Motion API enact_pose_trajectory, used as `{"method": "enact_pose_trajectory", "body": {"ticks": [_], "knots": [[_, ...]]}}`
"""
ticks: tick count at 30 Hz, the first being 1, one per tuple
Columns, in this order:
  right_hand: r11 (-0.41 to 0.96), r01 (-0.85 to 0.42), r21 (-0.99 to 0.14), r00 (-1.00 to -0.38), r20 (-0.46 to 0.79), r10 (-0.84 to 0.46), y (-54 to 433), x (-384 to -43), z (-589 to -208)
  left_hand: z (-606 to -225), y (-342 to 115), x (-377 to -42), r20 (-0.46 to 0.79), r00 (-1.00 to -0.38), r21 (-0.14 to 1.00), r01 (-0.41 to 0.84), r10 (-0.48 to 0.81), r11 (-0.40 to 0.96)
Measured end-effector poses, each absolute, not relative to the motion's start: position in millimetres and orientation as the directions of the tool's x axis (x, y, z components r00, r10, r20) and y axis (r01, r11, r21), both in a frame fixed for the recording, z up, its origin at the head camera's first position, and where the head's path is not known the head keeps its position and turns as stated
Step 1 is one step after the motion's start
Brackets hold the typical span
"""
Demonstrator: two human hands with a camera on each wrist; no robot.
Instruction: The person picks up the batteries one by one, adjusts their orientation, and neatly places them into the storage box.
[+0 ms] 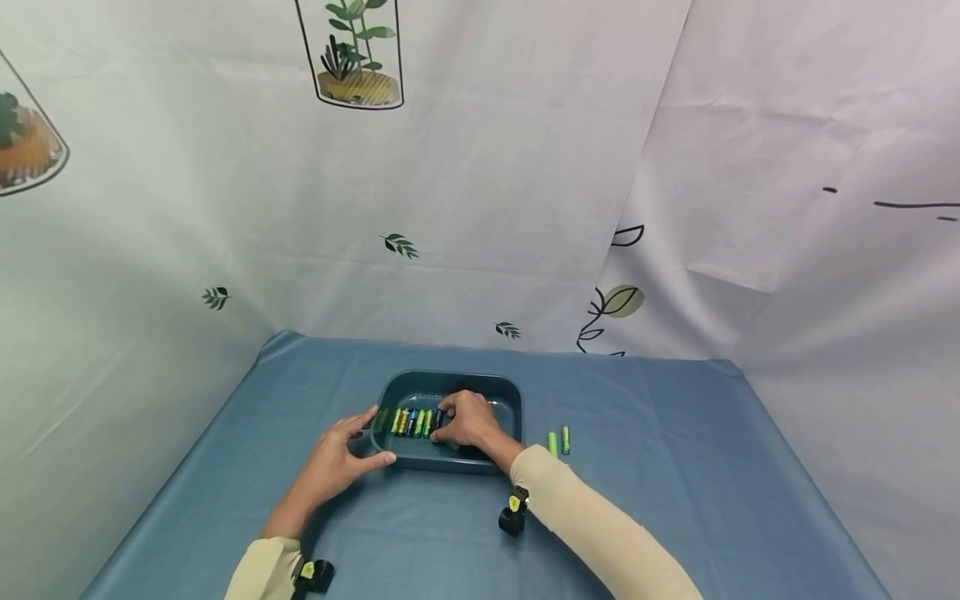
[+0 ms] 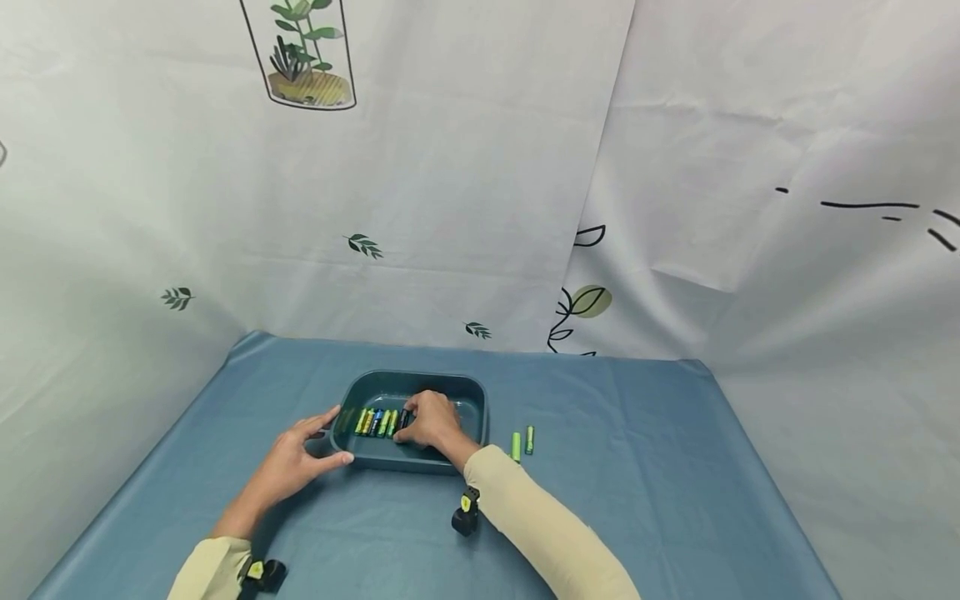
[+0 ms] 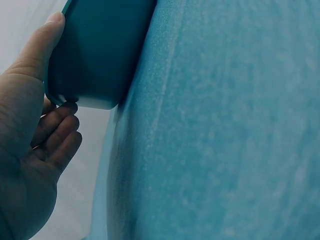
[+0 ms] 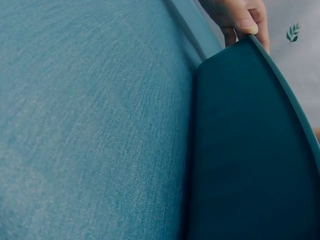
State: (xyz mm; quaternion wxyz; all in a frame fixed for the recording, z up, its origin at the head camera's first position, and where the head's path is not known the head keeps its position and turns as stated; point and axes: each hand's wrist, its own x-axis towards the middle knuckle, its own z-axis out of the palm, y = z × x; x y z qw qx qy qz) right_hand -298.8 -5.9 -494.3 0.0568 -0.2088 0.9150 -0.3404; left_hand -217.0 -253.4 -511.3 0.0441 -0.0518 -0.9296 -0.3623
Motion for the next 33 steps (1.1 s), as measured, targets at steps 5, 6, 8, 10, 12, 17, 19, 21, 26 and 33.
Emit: {"method": "enact_pose_trajectory", "body": {"ticks": [5, 6, 8, 10, 12, 17, 19, 21, 26, 33], "knots": [[0.679, -0.334, -0.654, -0.906, 0.024, -0.422, -5.7, -298.5, -494.1, -511.6, -252.8, -217.0, 0.126, -0.99, 0.669, 0.131, 0.063, 0.732], [0.674, -0.333, -0.659, -0.906, 0.025, -0.423, -5.1, -298.5, -493.7, -511.7, -253.0, -217.2, 0.126, -0.99, 0.668, 0.131, 0.063, 0.732], [0.651, -0.326, -0.685, -0.905, 0.027, -0.424, -2.5, -297.6, -490.8, -511.8, -253.5, -217.4, 0.124, -0.99, 0.671, 0.13, 0.062, 0.73], [0.618, -0.319, -0.719, -0.906, 0.039, -0.422, 2.4, -296.1, -486.0, -512.0, -253.7, -217.5, 0.122, -0.99, 0.675, 0.129, 0.063, 0.726], [0.575, -0.326, -0.75, -0.904, 0.07, -0.421, 9.3, -294.4, -480.1, -512.1, -253.8, -217.6, 0.124, -0.99, 0.678, 0.13, 0.062, 0.723], [0.48, -0.403, -0.779, -0.886, 0.201, -0.417, 33.0, -290.8, -467.3, -513.3, -253.7, -217.0, 0.136, -0.989, 0.675, 0.14, 0.064, 0.725], [0.452, -0.437, -0.778, -0.876, 0.254, -0.409, 43.4, -289.4, -463.2, -513.3, -254.1, -216.0, 0.139, -0.988, 0.676, 0.141, 0.063, 0.723], [0.436, -0.455, -0.776, -0.873, 0.292, -0.391, 54.7, -287.2, -460.4, -513.0, -254.5, -215.4, 0.139, -0.988, 0.678, 0.14, 0.061, 0.722], [0.423, -0.457, -0.782, -0.882, 0.338, -0.328, 89.3, -277.7, -461.1, -511.7, -254.2, -215.2, 0.121, -0.991, 0.678, 0.129, 0.063, 0.724], [0.473, -0.448, -0.758, -0.894, 0.376, -0.243, 143.0, -268.0, -479.2, -511.8, -252.9, -216.7, 0.118, -0.991, 0.684, 0.128, 0.064, 0.718]]}}
